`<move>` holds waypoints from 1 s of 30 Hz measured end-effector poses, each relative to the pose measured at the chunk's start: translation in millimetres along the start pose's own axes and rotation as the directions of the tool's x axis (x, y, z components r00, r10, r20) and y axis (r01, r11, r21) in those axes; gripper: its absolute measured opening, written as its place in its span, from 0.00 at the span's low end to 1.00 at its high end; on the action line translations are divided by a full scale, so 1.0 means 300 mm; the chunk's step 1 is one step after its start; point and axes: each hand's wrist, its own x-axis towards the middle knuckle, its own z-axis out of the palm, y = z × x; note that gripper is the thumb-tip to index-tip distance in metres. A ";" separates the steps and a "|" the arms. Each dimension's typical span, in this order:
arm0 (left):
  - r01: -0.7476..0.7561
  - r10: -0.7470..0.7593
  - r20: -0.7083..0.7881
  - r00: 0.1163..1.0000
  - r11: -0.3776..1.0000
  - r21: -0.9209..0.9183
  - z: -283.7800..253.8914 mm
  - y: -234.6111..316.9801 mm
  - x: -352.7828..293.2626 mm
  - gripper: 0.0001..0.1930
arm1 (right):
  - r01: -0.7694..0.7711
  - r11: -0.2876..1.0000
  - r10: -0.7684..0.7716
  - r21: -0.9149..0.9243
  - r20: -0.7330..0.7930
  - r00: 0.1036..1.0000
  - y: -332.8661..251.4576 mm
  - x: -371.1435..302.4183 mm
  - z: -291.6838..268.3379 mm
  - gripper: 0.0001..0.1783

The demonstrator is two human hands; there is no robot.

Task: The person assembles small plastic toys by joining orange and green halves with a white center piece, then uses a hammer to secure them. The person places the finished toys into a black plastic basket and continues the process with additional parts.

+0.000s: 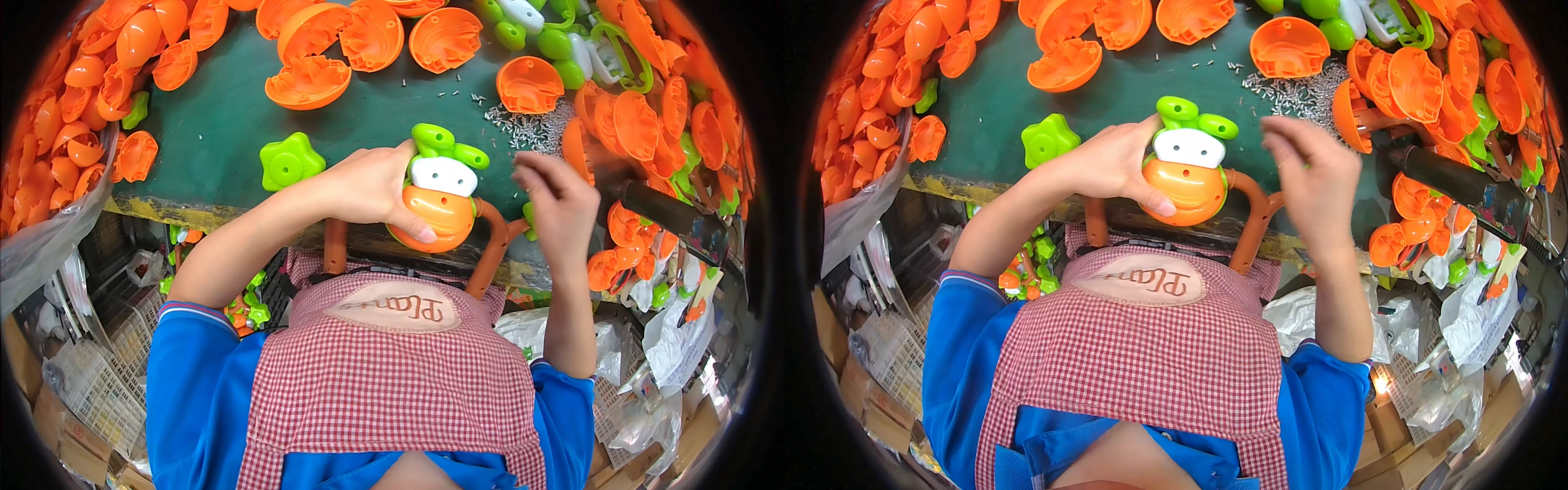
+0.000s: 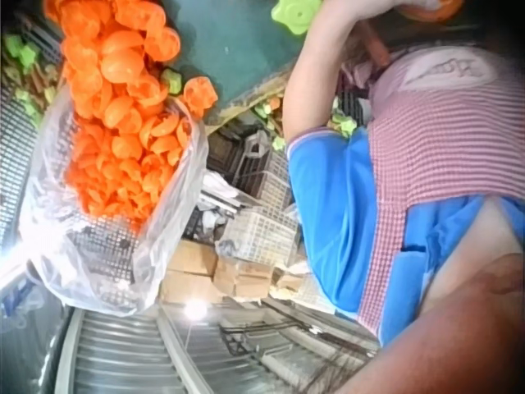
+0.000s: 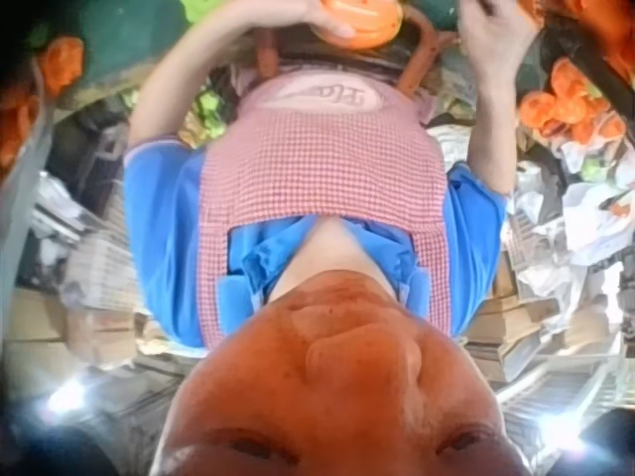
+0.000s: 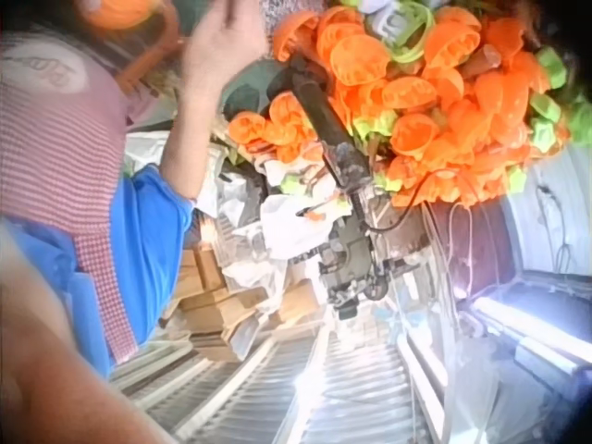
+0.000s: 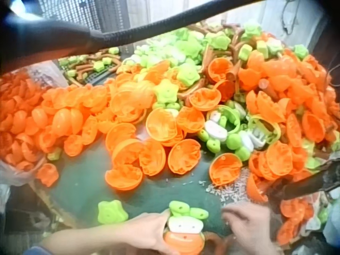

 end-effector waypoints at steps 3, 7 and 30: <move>0.012 -0.011 0.021 1.000 1.000 -0.022 -0.005 0.008 -0.001 0.53 | 0.084 0.995 -0.089 0.050 0.116 0.989 -0.078 -0.055 0.063 0.07; -0.002 0.002 0.021 1.000 1.000 -0.023 -0.001 0.008 -0.002 0.53 | 0.015 0.972 -0.052 0.233 0.153 0.987 -0.102 -0.066 0.089 0.06; -0.018 0.022 0.081 0.996 0.998 -0.059 -0.018 0.046 -0.019 0.52 | 0.370 0.921 -0.247 -0.122 -0.918 0.312 0.309 -0.112 -0.362 0.22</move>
